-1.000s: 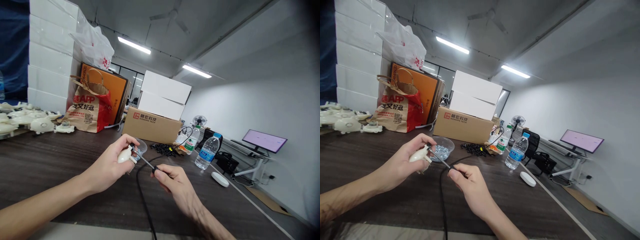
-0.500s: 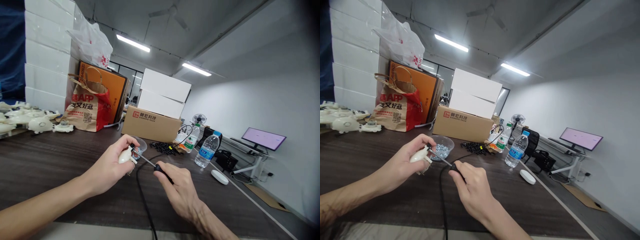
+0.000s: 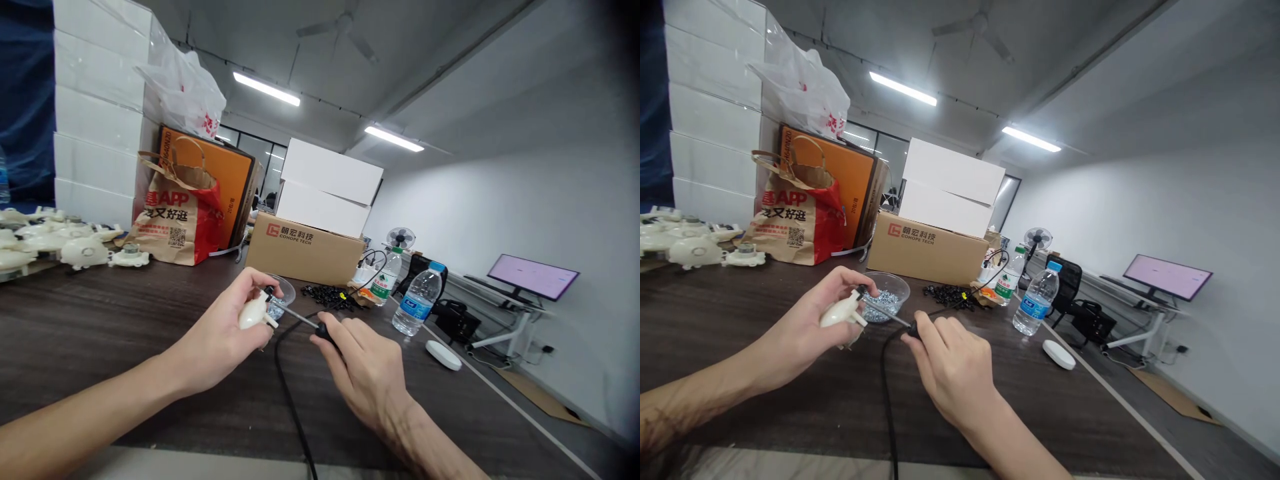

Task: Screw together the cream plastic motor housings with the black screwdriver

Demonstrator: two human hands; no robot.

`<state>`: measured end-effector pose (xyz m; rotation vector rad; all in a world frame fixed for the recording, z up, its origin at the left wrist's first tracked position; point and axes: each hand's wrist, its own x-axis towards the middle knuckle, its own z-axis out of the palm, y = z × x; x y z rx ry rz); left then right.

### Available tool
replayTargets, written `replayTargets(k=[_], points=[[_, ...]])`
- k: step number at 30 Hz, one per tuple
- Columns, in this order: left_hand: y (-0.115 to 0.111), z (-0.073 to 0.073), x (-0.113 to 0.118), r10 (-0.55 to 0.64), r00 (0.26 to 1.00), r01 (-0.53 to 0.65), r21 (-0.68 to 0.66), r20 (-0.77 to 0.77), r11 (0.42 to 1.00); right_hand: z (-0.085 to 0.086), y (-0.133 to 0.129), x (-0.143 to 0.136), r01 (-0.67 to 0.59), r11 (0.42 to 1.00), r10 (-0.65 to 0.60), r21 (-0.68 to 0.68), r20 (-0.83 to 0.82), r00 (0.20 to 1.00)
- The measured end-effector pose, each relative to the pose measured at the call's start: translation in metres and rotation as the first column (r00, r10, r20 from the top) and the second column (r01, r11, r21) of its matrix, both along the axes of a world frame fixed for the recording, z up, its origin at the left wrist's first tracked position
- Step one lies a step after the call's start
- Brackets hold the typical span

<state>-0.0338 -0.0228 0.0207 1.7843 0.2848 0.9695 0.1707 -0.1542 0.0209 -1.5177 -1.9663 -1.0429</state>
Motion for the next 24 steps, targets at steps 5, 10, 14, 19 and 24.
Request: replayTargets(k=[5,10,14,19,24], points=[[0.001,-0.003,0.001,0.022,0.998,-0.020,0.047,-0.062,0.999,0.000,0.000,-0.009,-0.199,0.924,-0.015,-0.326,-0.552,0.834],[0.000,0.003,0.001,-0.029,1.000,0.029,-0.013,0.000,0.999,0.004,0.006,-0.018,-0.299,0.881,-0.079,-0.367,-0.737,0.672],[-0.002,0.007,0.000,-0.048,0.988,0.060,-0.077,0.144,0.995,0.004,0.006,-0.014,-0.162,0.969,0.032,-0.188,-0.554,0.832],[-0.003,0.006,-0.003,-0.040,0.996,0.042,-0.021,0.079,0.999,0.001,0.000,-0.003,-0.071,0.997,0.071,-0.008,-0.012,0.997],[-0.001,0.001,-0.003,-0.017,1.000,0.017,0.083,-0.008,0.996,-0.001,-0.004,-0.003,-0.137,0.980,0.105,-0.148,-0.204,0.973]])
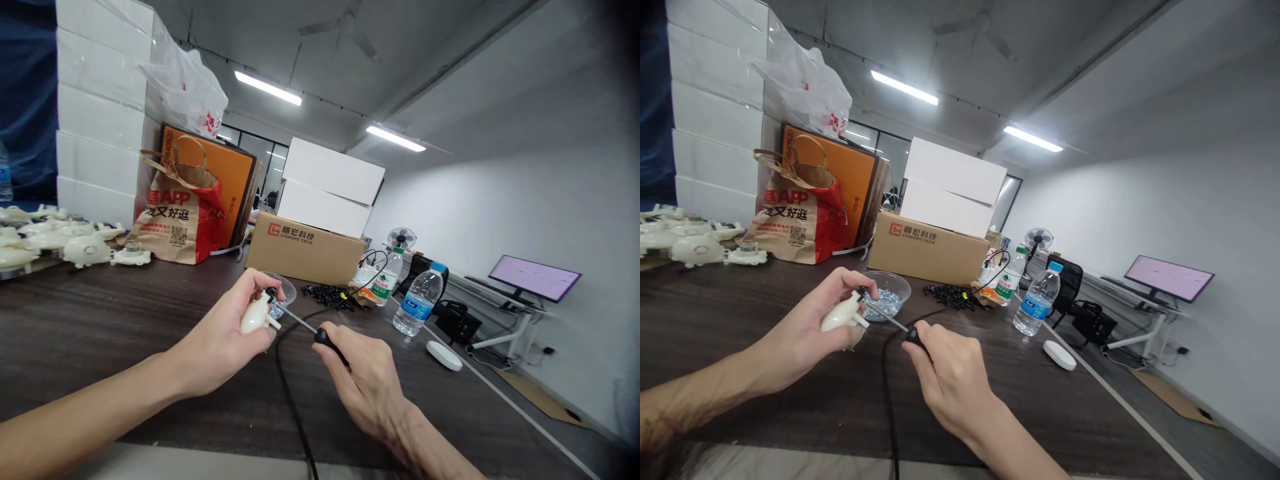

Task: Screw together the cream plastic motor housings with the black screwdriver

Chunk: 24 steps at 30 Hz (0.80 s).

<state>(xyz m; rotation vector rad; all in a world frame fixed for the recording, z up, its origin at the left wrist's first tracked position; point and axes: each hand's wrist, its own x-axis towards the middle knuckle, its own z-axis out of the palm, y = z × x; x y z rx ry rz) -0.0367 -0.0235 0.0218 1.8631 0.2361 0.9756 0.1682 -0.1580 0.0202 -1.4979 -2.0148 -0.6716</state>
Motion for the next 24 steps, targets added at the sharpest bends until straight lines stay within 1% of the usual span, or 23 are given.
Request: replayTargets(k=[1,3,5,7,9,10,11,12,13,14,15,16,17,18,19,22,24], points=[[0.000,-0.001,0.000,0.008,1.000,-0.008,0.007,-0.016,1.000,0.000,0.000,-0.002,-0.007,0.998,0.000,-0.062,-0.103,0.995],[0.001,-0.004,0.001,0.023,0.999,-0.023,0.018,-0.033,1.000,-0.001,0.001,-0.006,-0.031,0.984,-0.026,-0.175,-0.310,0.950],[0.001,-0.004,0.001,0.041,0.999,-0.040,0.033,-0.033,0.999,-0.001,0.003,-0.012,-0.086,0.965,-0.048,-0.249,-0.488,0.872],[0.001,-0.004,0.001,0.065,0.998,-0.064,0.057,-0.025,0.996,-0.001,0.006,-0.015,-0.185,0.939,-0.049,-0.289,-0.647,0.761],[0.003,-0.001,0.002,0.081,0.997,-0.079,0.088,-0.014,0.993,-0.001,0.011,-0.015,-0.300,0.898,-0.060,-0.322,-0.766,0.640],[0.005,0.000,0.002,0.088,0.996,-0.087,0.098,-0.009,0.991,0.000,0.013,-0.014,-0.350,0.873,-0.069,-0.339,-0.797,0.600],[0.007,0.001,0.003,0.094,0.996,-0.094,0.097,0.000,0.991,0.001,0.015,-0.011,-0.382,0.852,-0.075,-0.358,-0.805,0.588],[0.010,0.002,0.003,0.098,0.995,-0.099,0.086,0.013,0.991,0.003,0.017,-0.007,-0.381,0.843,-0.075,-0.381,-0.784,0.617],[0.013,0.003,0.003,0.100,0.995,-0.102,0.065,0.025,0.993,0.005,0.019,-0.003,-0.333,0.852,-0.077,-0.405,-0.724,0.686],[0.016,0.003,0.004,0.103,0.994,-0.105,0.035,0.036,0.994,0.008,0.020,0.003,-0.230,0.872,-0.097,-0.433,-0.613,0.784],[0.019,0.002,0.004,0.104,0.994,-0.104,-0.003,0.043,0.995,0.010,0.020,0.009,-0.093,0.889,-0.141,-0.449,-0.462,0.875],[0.022,0.001,0.004,0.102,0.994,-0.100,-0.041,0.044,0.994,0.011,0.021,0.015,0.048,0.893,-0.202,-0.447,-0.302,0.932],[0.025,0.000,0.004,0.101,0.994,-0.098,-0.076,0.039,0.992,0.011,0.021,0.021,0.169,0.884,-0.261,-0.437,-0.160,0.952],[0.027,-0.001,0.004,0.100,0.994,-0.097,-0.103,0.032,0.990,0.009,0.022,0.026,0.255,0.865,-0.308,-0.432,-0.057,0.950],[0.028,-0.003,0.005,0.099,0.995,-0.094,-0.121,0.029,0.988,0.007,0.022,0.030,0.304,0.848,-0.337,-0.435,0.001,0.941],[0.029,-0.005,0.007,0.088,0.996,-0.083,-0.135,0.031,0.987,-0.006,0.024,0.036,0.371,0.817,-0.387,-0.442,0.057,0.920],[0.028,-0.005,0.009,0.065,0.998,-0.066,-0.147,-0.007,0.987,-0.014,0.025,0.035,0.414,0.807,-0.420,-0.422,0.083,0.903]])
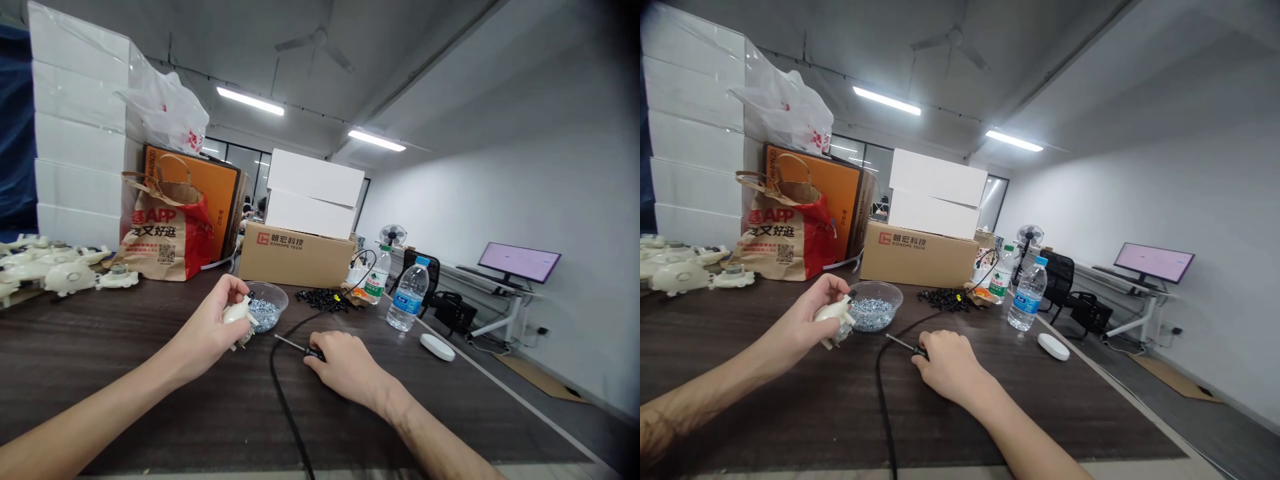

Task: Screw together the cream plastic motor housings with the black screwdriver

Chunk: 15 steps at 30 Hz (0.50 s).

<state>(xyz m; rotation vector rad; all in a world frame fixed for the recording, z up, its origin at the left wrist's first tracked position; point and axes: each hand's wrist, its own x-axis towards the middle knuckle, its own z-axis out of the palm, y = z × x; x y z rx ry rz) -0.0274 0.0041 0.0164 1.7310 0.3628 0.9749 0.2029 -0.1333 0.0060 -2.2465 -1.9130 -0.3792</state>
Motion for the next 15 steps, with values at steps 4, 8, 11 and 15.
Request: replayTargets(k=[4,8,11,15], points=[[-0.003,0.000,0.002,-0.046,0.991,0.045,-0.015,-0.129,0.999,-0.003,0.000,-0.007,0.019,0.997,-0.022,0.070,0.042,0.999],[-0.007,-0.003,0.001,-0.172,0.970,0.177,0.014,-0.171,0.984,0.006,-0.005,-0.019,-0.081,0.983,0.078,0.165,0.024,0.997],[-0.014,-0.005,-0.001,-0.270,0.951,0.279,0.046,-0.150,0.959,0.009,-0.012,-0.030,-0.311,0.904,0.322,0.294,0.012,0.947],[-0.022,-0.004,-0.005,-0.356,0.923,0.371,0.095,-0.144,0.924,0.008,-0.019,-0.042,-0.533,0.749,0.544,0.393,0.094,0.834]])
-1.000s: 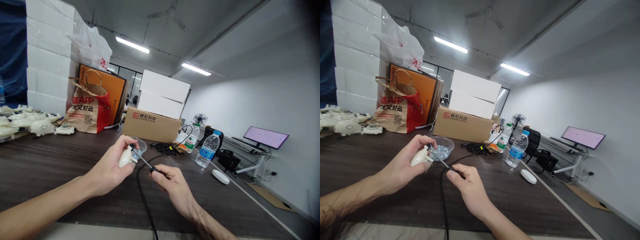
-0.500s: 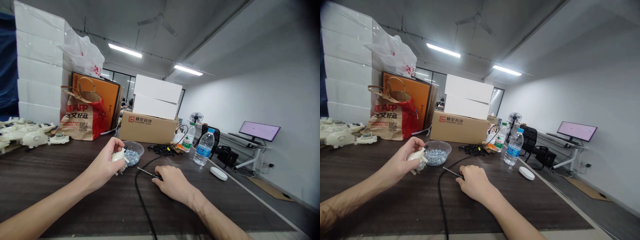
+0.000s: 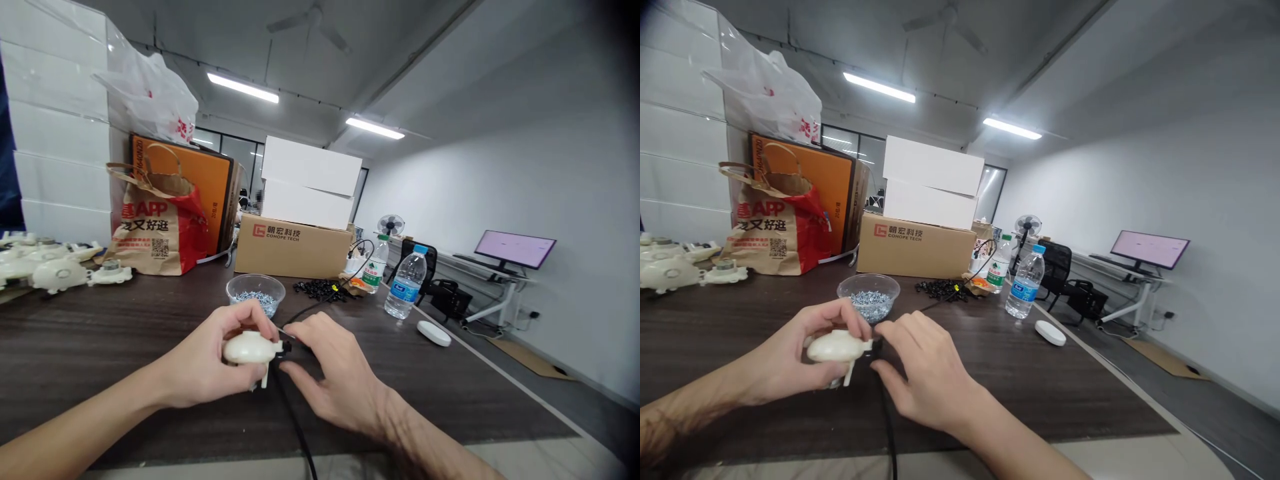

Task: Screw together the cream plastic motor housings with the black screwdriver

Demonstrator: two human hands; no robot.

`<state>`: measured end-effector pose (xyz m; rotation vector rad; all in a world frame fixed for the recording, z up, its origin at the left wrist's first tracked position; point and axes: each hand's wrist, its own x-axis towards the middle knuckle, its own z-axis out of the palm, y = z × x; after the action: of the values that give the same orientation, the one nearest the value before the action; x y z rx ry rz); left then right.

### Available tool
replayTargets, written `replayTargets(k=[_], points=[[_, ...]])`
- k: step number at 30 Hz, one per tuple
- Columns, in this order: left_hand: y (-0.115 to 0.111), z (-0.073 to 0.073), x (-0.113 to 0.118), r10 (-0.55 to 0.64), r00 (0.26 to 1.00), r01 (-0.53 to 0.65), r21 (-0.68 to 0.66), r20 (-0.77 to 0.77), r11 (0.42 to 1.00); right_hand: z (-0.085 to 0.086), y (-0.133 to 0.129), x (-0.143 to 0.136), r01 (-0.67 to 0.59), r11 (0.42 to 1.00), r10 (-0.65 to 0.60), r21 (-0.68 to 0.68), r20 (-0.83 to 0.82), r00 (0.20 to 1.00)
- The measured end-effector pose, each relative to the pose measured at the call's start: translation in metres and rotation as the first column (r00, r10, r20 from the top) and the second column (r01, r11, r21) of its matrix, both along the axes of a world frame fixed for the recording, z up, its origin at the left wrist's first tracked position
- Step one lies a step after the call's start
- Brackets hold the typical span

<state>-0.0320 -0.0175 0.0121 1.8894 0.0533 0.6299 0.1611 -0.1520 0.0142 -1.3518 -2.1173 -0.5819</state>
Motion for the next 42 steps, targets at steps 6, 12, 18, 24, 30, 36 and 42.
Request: replayTargets(k=[6,12,18,24,30,36,42], points=[[-0.003,0.000,-0.001,-0.017,1.000,0.017,0.084,-0.003,0.996,-0.001,-0.001,-0.005,-0.118,0.989,0.109,0.094,0.091,0.990],[-0.004,-0.001,-0.003,-0.015,1.000,0.017,0.117,-0.024,0.993,-0.001,-0.001,-0.003,-0.129,0.985,0.117,0.113,0.110,0.987],[-0.002,-0.002,-0.002,-0.046,0.996,0.050,0.047,-0.072,0.998,-0.001,0.000,-0.001,-0.157,0.981,0.139,0.115,0.152,0.979],[-0.001,-0.005,0.004,-0.130,0.989,0.111,-0.214,-0.074,0.970,0.000,-0.001,-0.003,-0.169,0.985,0.166,0.028,0.099,0.981],[0.000,-0.020,0.012,-0.218,0.972,0.166,-0.400,-0.087,0.901,-0.001,-0.002,-0.005,-0.248,0.963,0.256,-0.102,0.071,0.964],[0.001,-0.025,0.010,-0.211,0.957,0.114,-0.413,-0.199,0.904,0.001,-0.003,-0.006,-0.318,0.942,0.325,-0.106,0.063,0.944],[0.001,-0.026,0.008,-0.243,0.945,0.134,-0.418,-0.220,0.899,-0.002,-0.001,0.000,-0.329,0.937,0.338,-0.122,0.067,0.939]])
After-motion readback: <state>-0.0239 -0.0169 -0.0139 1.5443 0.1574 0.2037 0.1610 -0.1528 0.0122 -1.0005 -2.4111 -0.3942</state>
